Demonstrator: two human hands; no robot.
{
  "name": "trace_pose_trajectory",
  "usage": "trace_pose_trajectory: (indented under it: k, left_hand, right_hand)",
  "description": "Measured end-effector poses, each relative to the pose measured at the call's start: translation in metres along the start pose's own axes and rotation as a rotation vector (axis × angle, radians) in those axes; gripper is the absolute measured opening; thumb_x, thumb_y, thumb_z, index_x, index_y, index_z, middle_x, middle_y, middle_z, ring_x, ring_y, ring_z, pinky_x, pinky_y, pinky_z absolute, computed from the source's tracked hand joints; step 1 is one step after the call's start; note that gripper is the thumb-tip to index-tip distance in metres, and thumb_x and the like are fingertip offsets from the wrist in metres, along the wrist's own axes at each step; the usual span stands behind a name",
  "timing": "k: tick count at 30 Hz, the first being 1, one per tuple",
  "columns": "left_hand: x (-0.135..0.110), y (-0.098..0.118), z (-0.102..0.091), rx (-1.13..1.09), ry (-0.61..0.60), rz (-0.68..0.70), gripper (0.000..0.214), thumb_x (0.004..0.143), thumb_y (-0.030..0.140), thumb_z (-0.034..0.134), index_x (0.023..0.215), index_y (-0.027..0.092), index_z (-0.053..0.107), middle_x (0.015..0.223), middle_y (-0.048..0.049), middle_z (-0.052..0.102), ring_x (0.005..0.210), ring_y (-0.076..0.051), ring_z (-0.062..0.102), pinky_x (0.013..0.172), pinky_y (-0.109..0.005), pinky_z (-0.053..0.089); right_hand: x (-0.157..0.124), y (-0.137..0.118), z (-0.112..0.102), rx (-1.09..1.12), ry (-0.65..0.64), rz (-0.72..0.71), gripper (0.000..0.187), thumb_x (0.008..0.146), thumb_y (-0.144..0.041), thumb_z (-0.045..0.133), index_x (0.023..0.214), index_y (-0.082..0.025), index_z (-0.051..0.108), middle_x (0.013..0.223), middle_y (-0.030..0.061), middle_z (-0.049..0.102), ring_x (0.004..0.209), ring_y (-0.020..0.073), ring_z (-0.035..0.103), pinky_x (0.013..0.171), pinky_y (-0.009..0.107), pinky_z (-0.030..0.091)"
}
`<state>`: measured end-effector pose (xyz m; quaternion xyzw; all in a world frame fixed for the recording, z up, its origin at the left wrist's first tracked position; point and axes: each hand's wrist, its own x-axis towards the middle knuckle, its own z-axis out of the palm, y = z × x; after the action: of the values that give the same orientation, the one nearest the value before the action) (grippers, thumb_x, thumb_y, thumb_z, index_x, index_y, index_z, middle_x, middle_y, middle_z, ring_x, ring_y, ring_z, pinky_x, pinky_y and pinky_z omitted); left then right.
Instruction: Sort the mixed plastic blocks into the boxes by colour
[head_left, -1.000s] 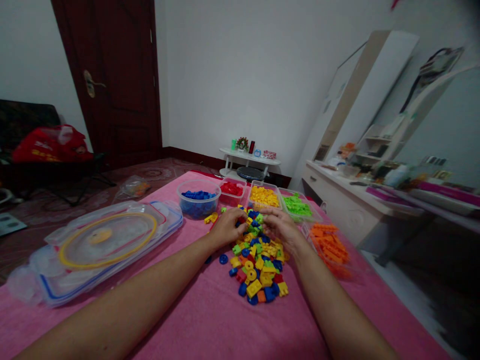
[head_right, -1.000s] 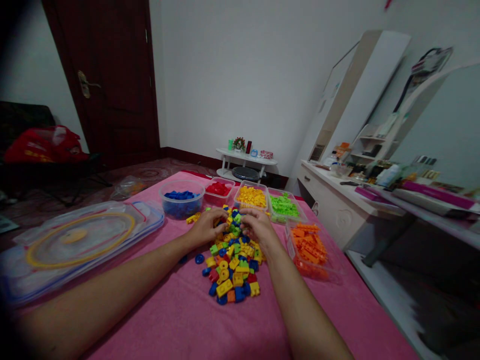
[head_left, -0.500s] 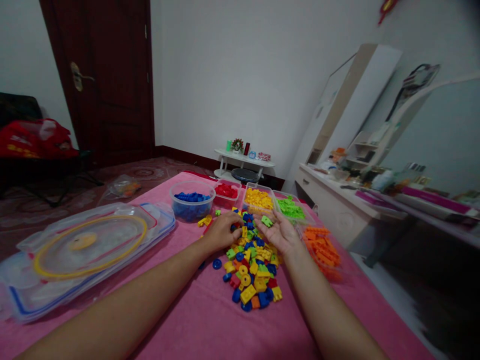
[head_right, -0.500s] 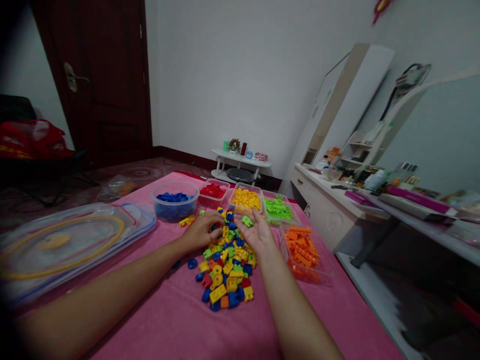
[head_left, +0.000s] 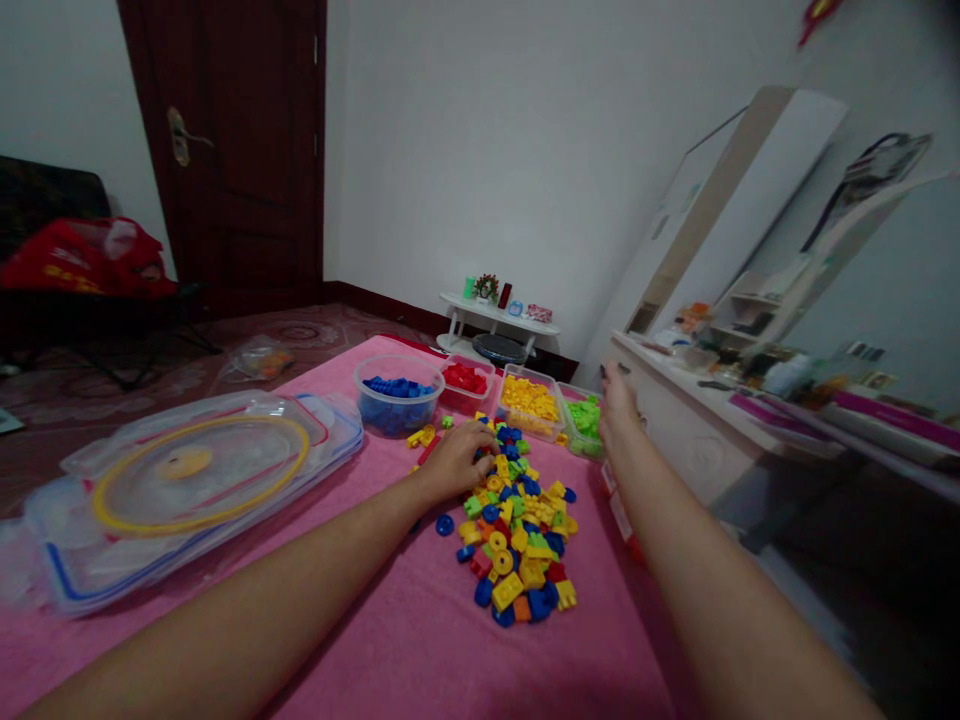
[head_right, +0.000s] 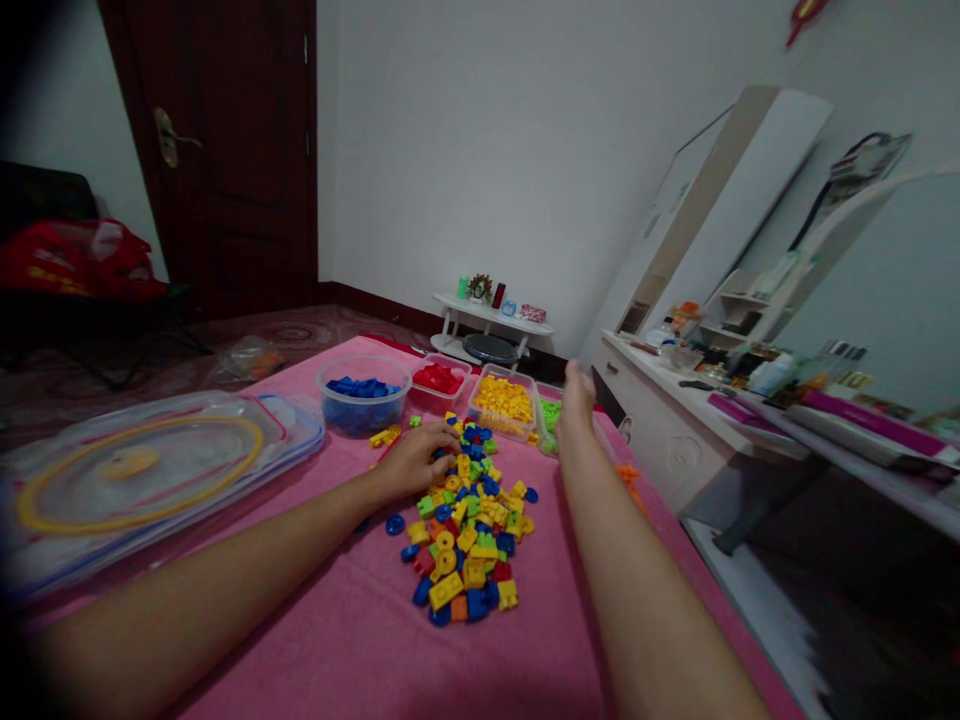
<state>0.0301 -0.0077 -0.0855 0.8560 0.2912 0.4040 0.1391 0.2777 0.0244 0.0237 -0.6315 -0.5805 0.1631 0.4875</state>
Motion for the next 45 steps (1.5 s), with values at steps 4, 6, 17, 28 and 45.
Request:
trace_pose_trajectory:
  k: [4, 6, 17, 28, 45]
  left_hand:
    - [0.000, 0.000, 0.000, 0.002, 0.012, 0.008, 0.020, 0.071, 0.007, 0.053, 0.080, 0.017, 0.067, 0.096, -0.0052, 0.066, 0.095, -0.018, 0.058, 0.089, -0.030, 0.044]
    - [0.000, 0.000, 0.000, -0.003, 0.014, 0.006, 0.021, 0.070, 0.006, 0.052, 0.079, 0.017, 0.067, 0.097, -0.0052, 0.066, 0.095, -0.018, 0.058, 0.089, -0.029, 0.044]
    - [0.001, -0.008, 0.004, -0.033, 0.049, -0.061, 0.031, 0.072, 0.005, 0.049, 0.095, 0.019, 0.066, 0.097, -0.0045, 0.067, 0.094, -0.018, 0.059, 0.086, -0.031, 0.045]
    - [0.000, -0.011, 0.004, -0.011, 0.052, -0.077, 0.028, 0.075, 0.009, 0.051, 0.097, 0.018, 0.065, 0.096, -0.0051, 0.066, 0.092, -0.019, 0.060, 0.085, -0.031, 0.045]
    - [0.000, -0.009, 0.002, -0.011, 0.033, -0.038, 0.023, 0.074, 0.008, 0.050, 0.090, 0.018, 0.064, 0.092, -0.0041, 0.065, 0.091, -0.018, 0.058, 0.083, -0.030, 0.044]
  right_hand:
    - [-0.046, 0.003, 0.039, 0.123, 0.061, 0.020, 0.043, 0.078, -0.047, 0.045, 0.104, -0.016, 0.060, 0.106, 0.0104, 0.066, 0.095, 0.0219, 0.061, 0.075, 0.031, 0.047]
    - [-0.066, 0.003, 0.054, 0.162, -0.080, -0.030, 0.033, 0.071, -0.040, 0.057, 0.091, -0.015, 0.065, 0.094, 0.0088, 0.069, 0.085, 0.0202, 0.063, 0.072, 0.029, 0.047]
    - [-0.113, -0.004, 0.072, -0.624, -0.371, -0.203, 0.033, 0.065, -0.034, 0.070, 0.095, -0.020, 0.067, 0.095, 0.0061, 0.066, 0.086, 0.0204, 0.059, 0.069, 0.028, 0.039]
    - [-0.101, -0.039, -0.001, -0.622, -0.625, -0.192, 0.023, 0.055, -0.033, 0.076, 0.073, -0.021, 0.069, 0.063, -0.0020, 0.061, 0.056, 0.0123, 0.051, 0.050, 0.023, 0.030]
    - [-0.094, -0.025, 0.005, 0.168, -0.359, 0.187, 0.022, 0.065, -0.034, 0.067, 0.076, -0.015, 0.064, 0.054, -0.0027, 0.056, 0.045, 0.0075, 0.048, 0.045, 0.019, 0.040]
